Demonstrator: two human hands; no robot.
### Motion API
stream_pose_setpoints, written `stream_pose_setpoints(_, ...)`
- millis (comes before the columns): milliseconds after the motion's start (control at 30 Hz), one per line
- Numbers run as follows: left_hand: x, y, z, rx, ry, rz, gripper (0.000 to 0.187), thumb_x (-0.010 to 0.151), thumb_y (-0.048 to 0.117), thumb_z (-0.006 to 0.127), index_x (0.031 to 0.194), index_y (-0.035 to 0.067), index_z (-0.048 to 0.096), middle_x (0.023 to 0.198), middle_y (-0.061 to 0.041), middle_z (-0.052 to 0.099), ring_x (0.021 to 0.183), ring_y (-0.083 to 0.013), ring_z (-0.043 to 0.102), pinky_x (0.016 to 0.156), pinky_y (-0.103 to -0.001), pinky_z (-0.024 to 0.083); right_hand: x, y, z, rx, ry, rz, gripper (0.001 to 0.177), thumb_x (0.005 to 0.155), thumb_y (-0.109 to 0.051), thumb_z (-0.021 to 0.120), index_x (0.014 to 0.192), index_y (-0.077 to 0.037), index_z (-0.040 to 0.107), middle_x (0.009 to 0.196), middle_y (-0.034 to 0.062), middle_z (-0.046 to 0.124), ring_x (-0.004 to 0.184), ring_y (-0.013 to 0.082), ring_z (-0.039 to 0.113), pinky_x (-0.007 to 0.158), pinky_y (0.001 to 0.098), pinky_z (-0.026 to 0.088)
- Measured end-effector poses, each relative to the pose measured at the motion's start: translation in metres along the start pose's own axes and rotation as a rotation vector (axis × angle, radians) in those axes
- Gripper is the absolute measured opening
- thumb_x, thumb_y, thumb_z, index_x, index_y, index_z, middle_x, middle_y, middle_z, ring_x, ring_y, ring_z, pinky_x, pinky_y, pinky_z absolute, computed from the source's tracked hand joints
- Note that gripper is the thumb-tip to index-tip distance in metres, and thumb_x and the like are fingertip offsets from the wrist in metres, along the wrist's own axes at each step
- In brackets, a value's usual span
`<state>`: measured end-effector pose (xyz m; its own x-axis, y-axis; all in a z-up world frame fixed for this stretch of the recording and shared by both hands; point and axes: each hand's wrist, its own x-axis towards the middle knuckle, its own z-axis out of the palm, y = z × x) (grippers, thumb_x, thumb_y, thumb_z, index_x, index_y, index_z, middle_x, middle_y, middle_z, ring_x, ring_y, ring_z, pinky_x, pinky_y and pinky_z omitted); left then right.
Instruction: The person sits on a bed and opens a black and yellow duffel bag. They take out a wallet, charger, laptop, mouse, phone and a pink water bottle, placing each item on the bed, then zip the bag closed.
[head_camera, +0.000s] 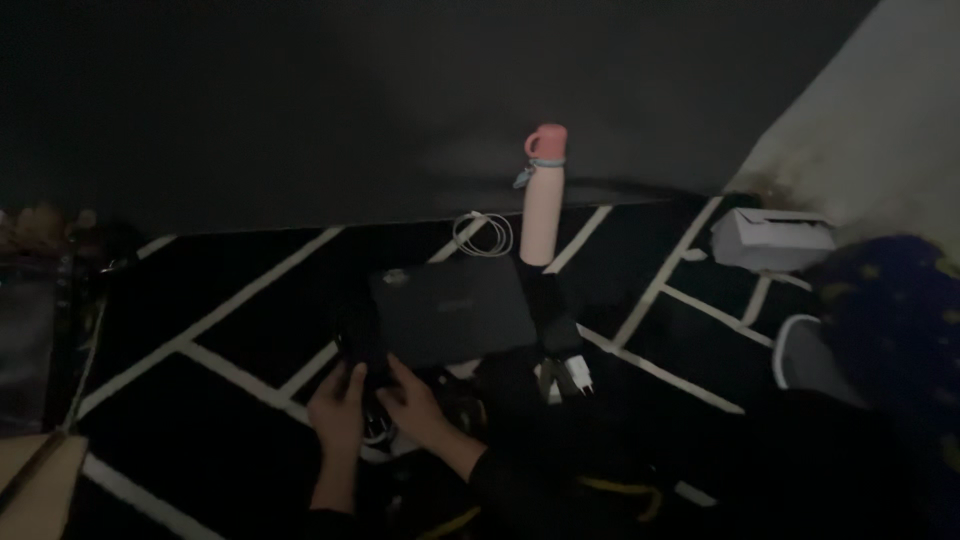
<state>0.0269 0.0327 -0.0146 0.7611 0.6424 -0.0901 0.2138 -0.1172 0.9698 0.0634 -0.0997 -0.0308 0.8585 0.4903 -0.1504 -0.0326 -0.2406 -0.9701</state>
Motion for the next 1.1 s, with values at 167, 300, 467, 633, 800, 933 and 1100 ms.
stream_pose_setpoints(167, 0.047, -0.019, 0.013, 0.103, 0.05, 0.069, 0.052, 0.097, 0.034, 0.068, 0.13, -0.007, 0.066, 0.124, -0.023, 0.072, 0.105, -0.0289, 0.07, 0.094, -0.037, 0.053, 0.058, 0.015, 0.011, -0.175, 0.036, -0.097, 0.072, 0.095, -0.001, 0.061, 0.16, -0.006, 0.03, 0.157, 0.0226, 0.045, 0.136, 0.0325, 0.052, 0.107, 0.0382, 0.048)
stream_pose_setpoints(300, 0.074, -0.025, 0.022, 0.143, 0.008, -0.105, 0.053, 0.1, 0.034, 0.059, 0.14, -0.001, 0.06, 0.123, -0.023, 0.072, 0.098, -0.0314, 0.074, 0.088, -0.038, 0.056, 0.092, 0.03, 0.021, -0.141, 0.044, -0.09, 0.069, 0.096, -0.002, 0.06, 0.16, -0.006, 0.034, 0.144, 0.025, 0.058, 0.129, 0.0321, 0.06, 0.107, 0.0373, 0.048)
stream_pose_setpoints(467, 0.103, -0.045, 0.032, 0.202, -0.004, 0.037, 0.055, 0.106, 0.033, 0.055, 0.141, -0.009, 0.053, 0.128, -0.031, 0.064, 0.11, -0.0365, 0.069, 0.094, -0.041, 0.054, 0.117, 0.036, 0.028, -0.202, 0.12, -0.131, 0.07, 0.097, -0.001, 0.062, 0.16, -0.004, 0.031, 0.142, 0.0313, 0.054, 0.127, 0.0345, 0.06, 0.104, 0.0384, 0.049)
stream_pose_setpoints(633, 0.123, -0.068, 0.037, 0.267, -0.059, 0.011, 0.053, 0.106, 0.033, 0.052, 0.144, -0.005, 0.054, 0.129, -0.029, 0.066, 0.111, -0.0367, 0.069, 0.095, -0.041, 0.054, 0.118, -0.002, 0.026, -0.324, -0.045, 0.175, 0.075, 0.102, -0.006, 0.05, 0.165, -0.008, 0.01, 0.121, 0.0307, 0.068, 0.103, 0.0349, 0.069, 0.092, 0.0404, 0.055)
stream_pose_setpoints(800, 0.123, -0.084, 0.037, 0.245, -0.078, 0.137, 0.05, 0.107, 0.029, 0.052, 0.142, -0.006, 0.056, 0.134, -0.029, 0.063, 0.117, -0.0364, 0.067, 0.102, -0.039, 0.051, 0.107, -0.002, 0.023, -0.425, -0.113, 0.179, 0.074, 0.104, -0.002, 0.042, 0.165, -0.003, 0.0, 0.121, 0.0329, 0.066, 0.1, 0.038, 0.067, 0.09, 0.043, 0.055)
stream_pose_setpoints(933, 0.122, -0.07, 0.038, 0.358, -0.167, 0.12, 0.05, 0.106, 0.019, 0.049, 0.146, -0.01, 0.046, 0.142, -0.035, 0.052, 0.122, -0.0443, 0.06, 0.105, -0.045, 0.046, 0.106, 0.035, 0.027, -0.48, 0.071, -0.156, 0.055, 0.101, 0.01, 0.043, 0.155, 0.004, 0.033, 0.136, 0.0339, 0.059, 0.114, 0.0376, 0.065, 0.101, 0.0397, 0.051)
stream_pose_setpoints(1100, 0.104, -0.031, 0.036, 0.535, -0.088, 0.23, 0.054, 0.099, 0.007, 0.051, 0.148, -0.013, 0.039, 0.149, -0.043, 0.035, 0.126, -0.0565, 0.046, 0.108, -0.055, 0.039, 0.101, 0.054, 0.014, -0.521, 0.145, -0.318, 0.041, 0.092, 0.013, 0.047, 0.129, 0.01, 0.061, 0.122, 0.0303, 0.066, 0.103, 0.0364, 0.068, 0.091, 0.0393, 0.055)
